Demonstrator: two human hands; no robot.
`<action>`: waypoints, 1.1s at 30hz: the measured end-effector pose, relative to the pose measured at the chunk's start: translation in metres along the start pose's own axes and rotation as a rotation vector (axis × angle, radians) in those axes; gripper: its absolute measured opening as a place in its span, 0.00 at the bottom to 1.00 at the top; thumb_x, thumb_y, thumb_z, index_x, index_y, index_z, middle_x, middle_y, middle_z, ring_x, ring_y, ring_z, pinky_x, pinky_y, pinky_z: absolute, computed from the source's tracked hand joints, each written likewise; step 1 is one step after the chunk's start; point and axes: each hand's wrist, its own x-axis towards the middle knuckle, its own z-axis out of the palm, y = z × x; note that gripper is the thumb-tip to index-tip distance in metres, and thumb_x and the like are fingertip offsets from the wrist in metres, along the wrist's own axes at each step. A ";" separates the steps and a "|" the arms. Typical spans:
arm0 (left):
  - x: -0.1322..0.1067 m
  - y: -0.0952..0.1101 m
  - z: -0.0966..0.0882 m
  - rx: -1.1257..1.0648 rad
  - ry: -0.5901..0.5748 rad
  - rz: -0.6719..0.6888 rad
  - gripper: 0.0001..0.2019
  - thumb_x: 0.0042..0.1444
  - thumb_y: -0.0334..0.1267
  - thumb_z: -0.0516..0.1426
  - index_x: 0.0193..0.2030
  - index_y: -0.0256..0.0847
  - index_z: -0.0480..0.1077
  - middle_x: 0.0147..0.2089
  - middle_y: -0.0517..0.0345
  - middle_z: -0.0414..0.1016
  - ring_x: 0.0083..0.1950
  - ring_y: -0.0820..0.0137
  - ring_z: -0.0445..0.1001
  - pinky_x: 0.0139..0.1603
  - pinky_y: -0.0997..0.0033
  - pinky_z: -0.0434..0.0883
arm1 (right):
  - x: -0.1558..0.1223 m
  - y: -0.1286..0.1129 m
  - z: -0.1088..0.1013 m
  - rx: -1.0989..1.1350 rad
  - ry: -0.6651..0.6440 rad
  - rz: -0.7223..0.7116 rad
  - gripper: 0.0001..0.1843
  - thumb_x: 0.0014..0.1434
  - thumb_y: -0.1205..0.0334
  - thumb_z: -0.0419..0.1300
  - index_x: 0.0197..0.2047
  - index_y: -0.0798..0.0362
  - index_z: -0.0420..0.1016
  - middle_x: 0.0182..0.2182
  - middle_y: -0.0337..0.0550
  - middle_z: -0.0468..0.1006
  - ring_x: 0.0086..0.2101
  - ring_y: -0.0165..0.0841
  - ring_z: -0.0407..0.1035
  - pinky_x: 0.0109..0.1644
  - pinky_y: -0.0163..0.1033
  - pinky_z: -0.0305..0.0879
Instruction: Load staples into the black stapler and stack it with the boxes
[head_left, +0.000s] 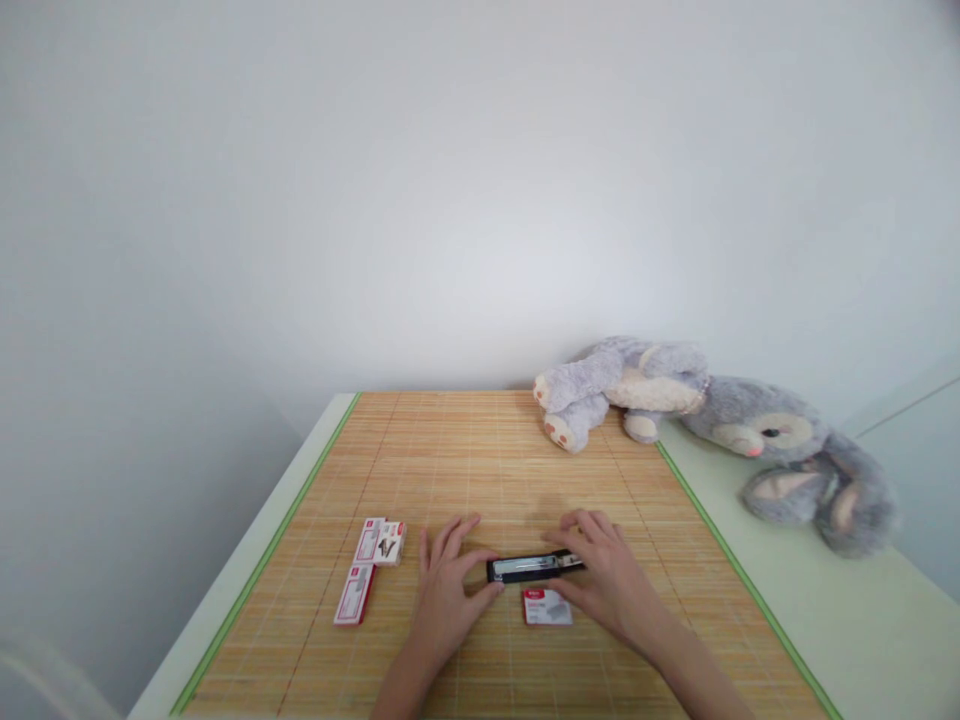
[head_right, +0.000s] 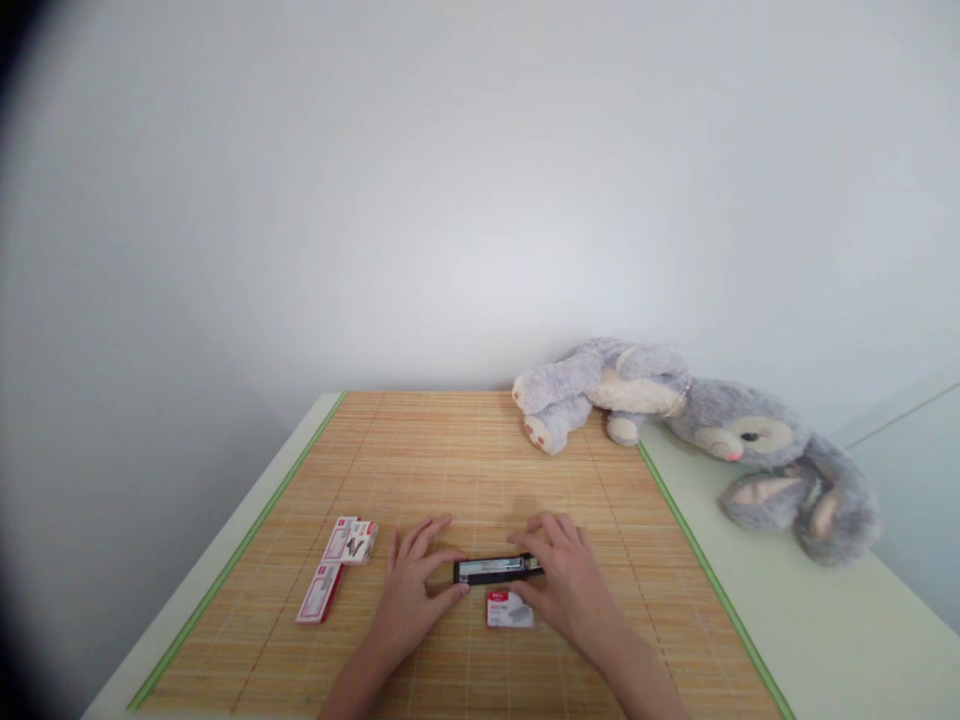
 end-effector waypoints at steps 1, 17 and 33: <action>0.000 0.000 0.000 -0.002 -0.002 0.001 0.17 0.56 0.44 0.69 0.53 0.60 0.79 0.75 0.58 0.63 0.77 0.49 0.55 0.76 0.24 0.32 | -0.005 0.015 -0.008 -0.018 0.018 0.027 0.35 0.51 0.58 0.75 0.62 0.36 0.76 0.60 0.45 0.73 0.59 0.49 0.64 0.61 0.54 0.61; 0.000 0.005 -0.003 -0.034 0.011 -0.005 0.17 0.55 0.44 0.69 0.52 0.61 0.80 0.71 0.57 0.69 0.75 0.50 0.61 0.77 0.25 0.36 | 0.023 -0.008 -0.027 0.436 -0.036 -0.145 0.11 0.57 0.62 0.71 0.44 0.45 0.80 0.48 0.41 0.79 0.52 0.41 0.71 0.59 0.45 0.65; 0.001 0.003 -0.002 -0.058 0.076 0.006 0.18 0.55 0.43 0.68 0.54 0.58 0.79 0.69 0.56 0.70 0.72 0.51 0.64 0.77 0.33 0.49 | 0.045 -0.027 0.021 0.298 -0.091 -0.140 0.12 0.51 0.66 0.72 0.40 0.48 0.81 0.45 0.41 0.77 0.48 0.41 0.69 0.54 0.44 0.64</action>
